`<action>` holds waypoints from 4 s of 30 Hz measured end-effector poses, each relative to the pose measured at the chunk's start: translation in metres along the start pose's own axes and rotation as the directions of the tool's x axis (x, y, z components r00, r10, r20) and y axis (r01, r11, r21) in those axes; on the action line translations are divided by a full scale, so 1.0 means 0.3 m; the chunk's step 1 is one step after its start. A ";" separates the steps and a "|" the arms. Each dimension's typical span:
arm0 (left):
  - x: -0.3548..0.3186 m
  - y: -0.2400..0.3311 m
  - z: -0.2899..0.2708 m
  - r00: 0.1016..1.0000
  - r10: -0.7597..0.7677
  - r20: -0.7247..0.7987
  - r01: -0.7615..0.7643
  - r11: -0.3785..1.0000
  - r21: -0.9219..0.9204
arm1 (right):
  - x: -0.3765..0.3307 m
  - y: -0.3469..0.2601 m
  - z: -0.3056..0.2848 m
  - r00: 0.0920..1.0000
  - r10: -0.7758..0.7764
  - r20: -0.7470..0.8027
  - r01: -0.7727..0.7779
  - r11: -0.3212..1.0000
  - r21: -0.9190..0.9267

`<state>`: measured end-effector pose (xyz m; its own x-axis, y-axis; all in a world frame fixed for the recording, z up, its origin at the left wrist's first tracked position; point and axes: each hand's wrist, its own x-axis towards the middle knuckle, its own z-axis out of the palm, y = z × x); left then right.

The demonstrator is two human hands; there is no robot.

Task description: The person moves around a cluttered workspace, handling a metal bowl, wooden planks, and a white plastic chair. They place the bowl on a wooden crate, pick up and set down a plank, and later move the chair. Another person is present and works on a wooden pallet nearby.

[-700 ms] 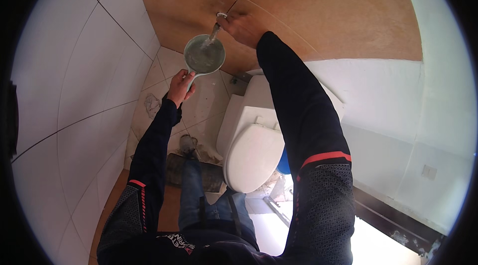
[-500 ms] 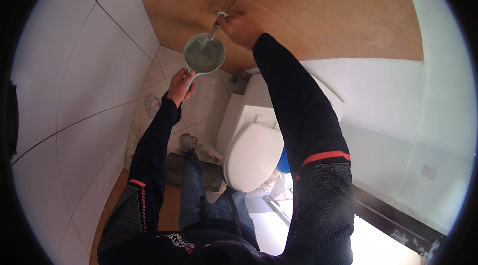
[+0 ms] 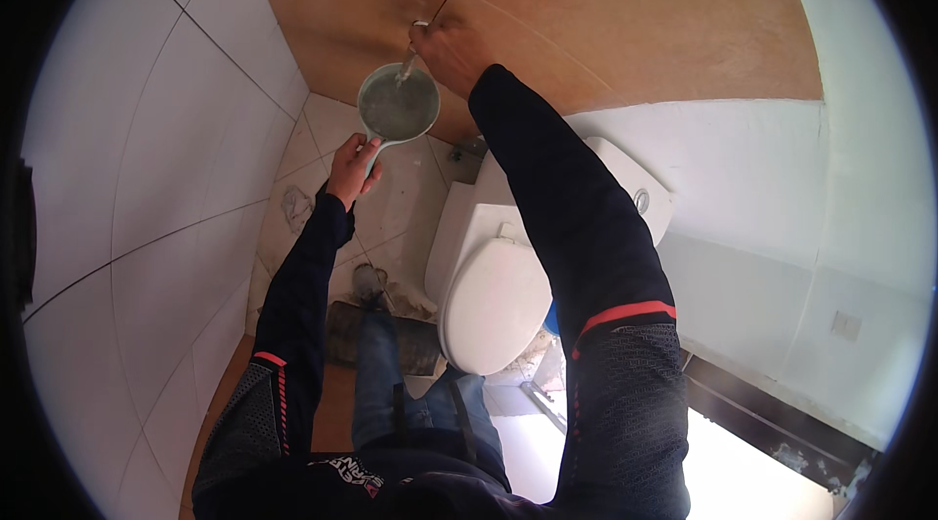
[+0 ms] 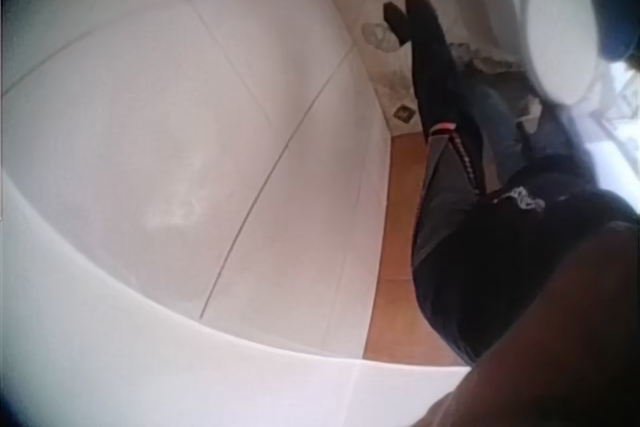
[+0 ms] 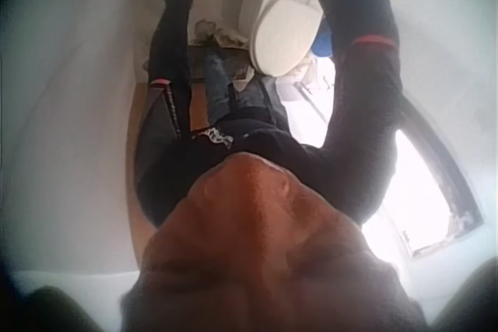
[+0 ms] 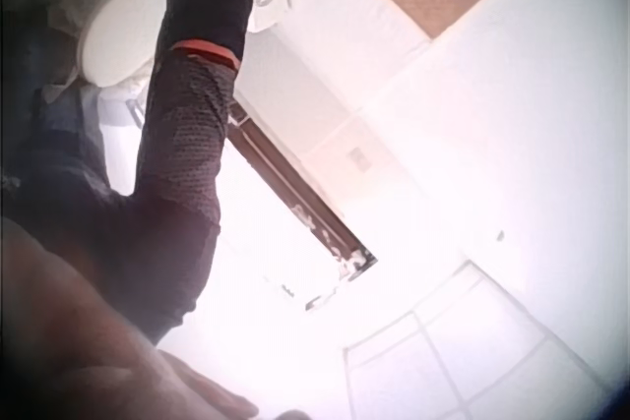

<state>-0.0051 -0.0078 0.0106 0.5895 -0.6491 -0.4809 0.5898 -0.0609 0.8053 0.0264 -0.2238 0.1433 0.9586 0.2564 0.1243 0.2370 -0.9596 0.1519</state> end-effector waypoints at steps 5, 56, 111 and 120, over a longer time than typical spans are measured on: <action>-0.007 0.003 -0.001 1.000 0.000 -0.008 0.000 1.000 0.023 | 0.011 -0.009 0.050 0.992 0.128 0.015 -0.129 0.984 0.122; -0.788 0.223 0.262 0.993 -0.062 0.100 0.000 0.849 0.528 | -2.274 -1.602 -0.629 -0.792 0.311 0.525 -0.372 -0.928 -0.012; -2.079 -1.313 3.273 -0.014 -0.640 0.768 -0.239 0.748 0.619 | -3.432 -1.393 -1.070 -0.944 0.093 0.317 0.244 -0.451 0.858; -2.220 -1.563 3.768 0.026 -0.521 0.853 -0.198 0.834 0.515 | -3.746 -1.221 -1.254 -0.882 0.398 0.253 0.148 -0.276 0.950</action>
<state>-1.2980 -0.4043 0.3454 -0.7629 -0.6321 -0.1357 0.0910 -0.3128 0.9454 -1.1973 -0.1166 0.3169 -0.7108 -0.6376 -0.2969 0.2264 0.1923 -0.9549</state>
